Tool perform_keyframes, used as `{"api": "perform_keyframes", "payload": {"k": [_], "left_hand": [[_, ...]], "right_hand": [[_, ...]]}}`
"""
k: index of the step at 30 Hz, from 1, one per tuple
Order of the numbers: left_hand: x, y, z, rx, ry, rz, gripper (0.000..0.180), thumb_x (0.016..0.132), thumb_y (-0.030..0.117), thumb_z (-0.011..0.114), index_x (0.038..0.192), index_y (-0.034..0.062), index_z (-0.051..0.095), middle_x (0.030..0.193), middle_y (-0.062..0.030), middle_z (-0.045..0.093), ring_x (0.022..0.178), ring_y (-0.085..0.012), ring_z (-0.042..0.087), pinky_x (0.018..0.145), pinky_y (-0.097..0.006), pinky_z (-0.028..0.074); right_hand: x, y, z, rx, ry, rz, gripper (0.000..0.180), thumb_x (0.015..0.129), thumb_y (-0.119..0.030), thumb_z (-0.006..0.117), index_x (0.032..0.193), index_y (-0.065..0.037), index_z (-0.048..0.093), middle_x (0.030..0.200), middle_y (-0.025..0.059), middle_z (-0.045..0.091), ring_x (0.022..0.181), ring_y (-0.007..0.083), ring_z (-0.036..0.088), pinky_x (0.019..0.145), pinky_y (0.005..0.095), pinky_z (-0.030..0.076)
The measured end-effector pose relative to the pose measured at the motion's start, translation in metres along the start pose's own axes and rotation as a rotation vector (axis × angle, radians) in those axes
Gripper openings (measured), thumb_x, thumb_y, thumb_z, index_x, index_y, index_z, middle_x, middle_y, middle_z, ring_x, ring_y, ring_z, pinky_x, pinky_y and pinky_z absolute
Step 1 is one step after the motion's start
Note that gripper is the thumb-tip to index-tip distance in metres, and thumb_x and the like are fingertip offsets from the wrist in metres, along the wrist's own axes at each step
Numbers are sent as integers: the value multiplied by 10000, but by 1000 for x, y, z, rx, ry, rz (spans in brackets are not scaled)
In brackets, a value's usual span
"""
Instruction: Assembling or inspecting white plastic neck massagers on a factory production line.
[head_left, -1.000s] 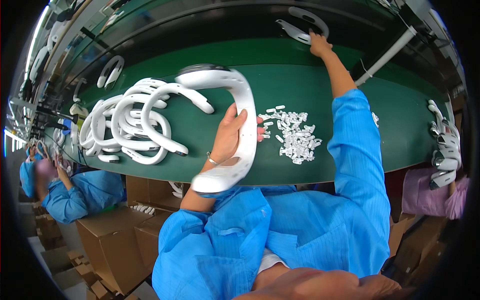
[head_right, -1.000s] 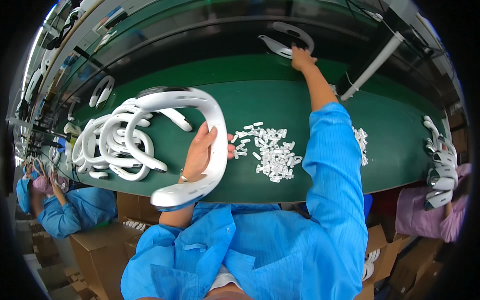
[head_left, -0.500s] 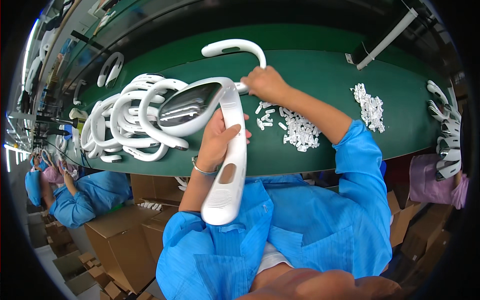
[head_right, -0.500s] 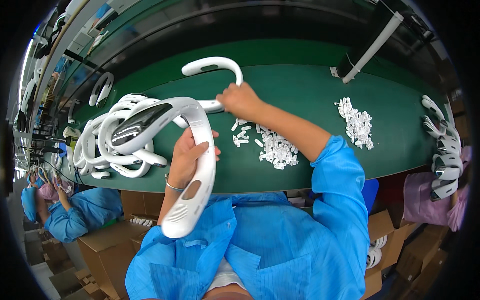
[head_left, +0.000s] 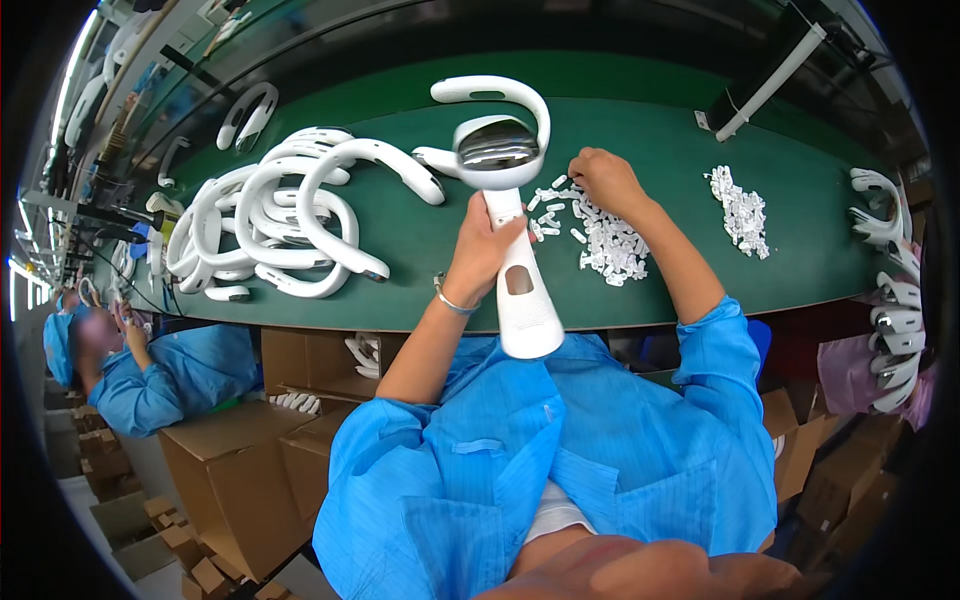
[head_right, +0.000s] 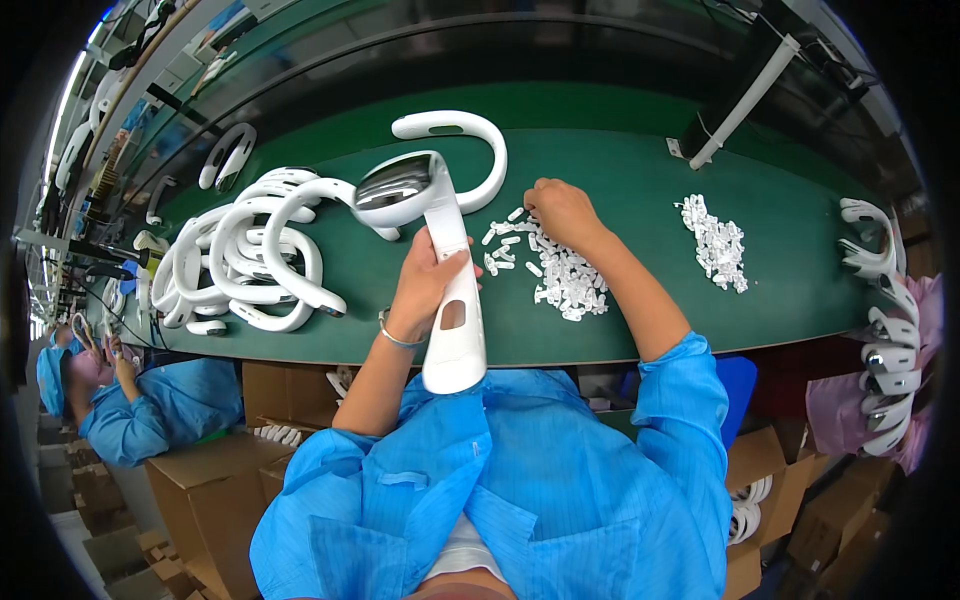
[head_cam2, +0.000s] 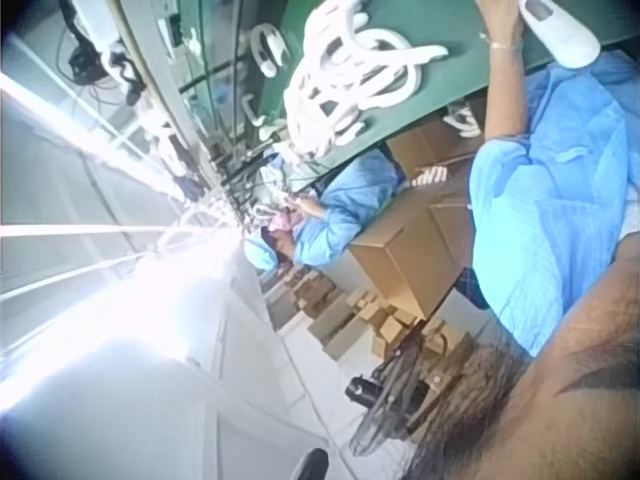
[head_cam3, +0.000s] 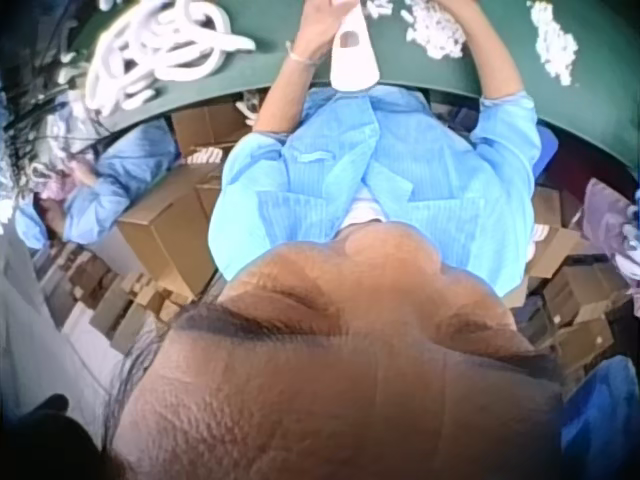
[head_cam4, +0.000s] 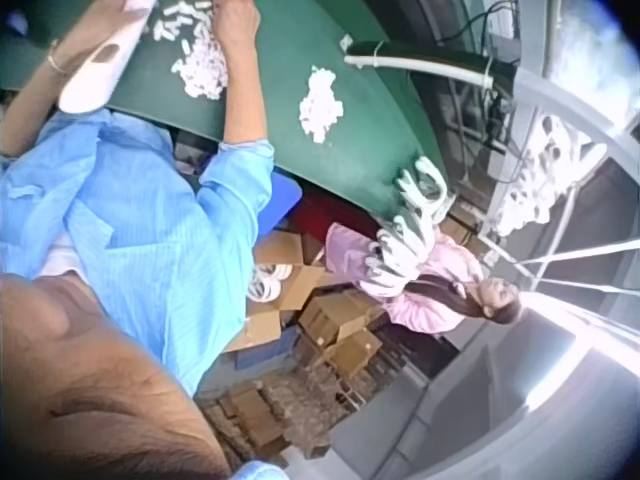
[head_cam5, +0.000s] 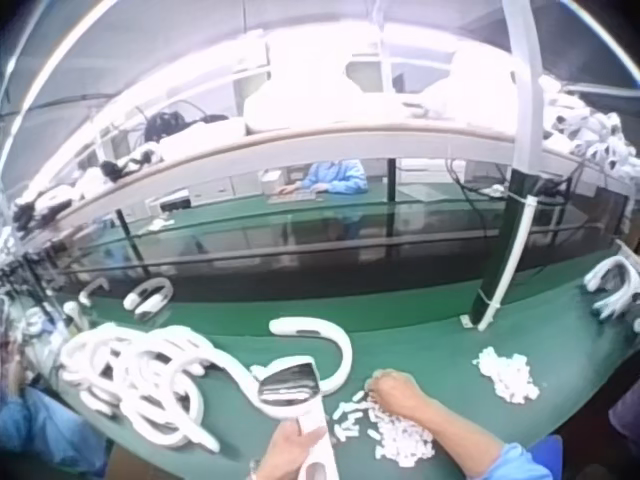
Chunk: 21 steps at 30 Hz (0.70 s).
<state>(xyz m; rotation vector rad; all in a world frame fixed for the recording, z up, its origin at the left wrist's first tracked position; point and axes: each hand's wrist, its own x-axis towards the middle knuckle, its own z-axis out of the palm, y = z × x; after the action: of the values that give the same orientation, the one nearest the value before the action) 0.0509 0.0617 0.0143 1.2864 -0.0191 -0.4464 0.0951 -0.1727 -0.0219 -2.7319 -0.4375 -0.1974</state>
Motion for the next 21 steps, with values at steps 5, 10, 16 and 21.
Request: {"api": "perform_keyframes", "payload": {"k": [5,10,16,21], "left_hand": [[-5,-7,-4,-252,-149,-52,502,881,61,527,1320,52,283,1050,-149,550,800,-218,626,656,-324,566],[-11,1,12,-322,-149,-120,503,902,136,535,1333,78,282,1065,-154,557,805,-215,637,601,-336,582],[1,-14,25,-304,-197,-133,419,857,44,544,1234,4,365,1070,-147,548,770,-216,624,589,-375,588],[4,-24,40,-362,-235,-50,489,843,-5,501,1279,45,286,1068,-146,526,773,-199,615,596,-362,585]], "right_hand": [[-13,-2,-26,521,19,205,109,776,-36,588,870,-29,642,828,84,647,696,180,613,603,300,492],[-34,-13,-41,1441,22,489,177,853,-44,568,984,68,604,883,131,652,686,116,620,597,219,528],[-53,-57,-51,1605,30,472,244,852,23,526,1083,69,589,933,141,653,802,152,650,738,248,542],[-63,-75,-48,1340,75,476,219,812,33,564,1023,71,609,891,127,654,763,140,639,708,243,530]]}}
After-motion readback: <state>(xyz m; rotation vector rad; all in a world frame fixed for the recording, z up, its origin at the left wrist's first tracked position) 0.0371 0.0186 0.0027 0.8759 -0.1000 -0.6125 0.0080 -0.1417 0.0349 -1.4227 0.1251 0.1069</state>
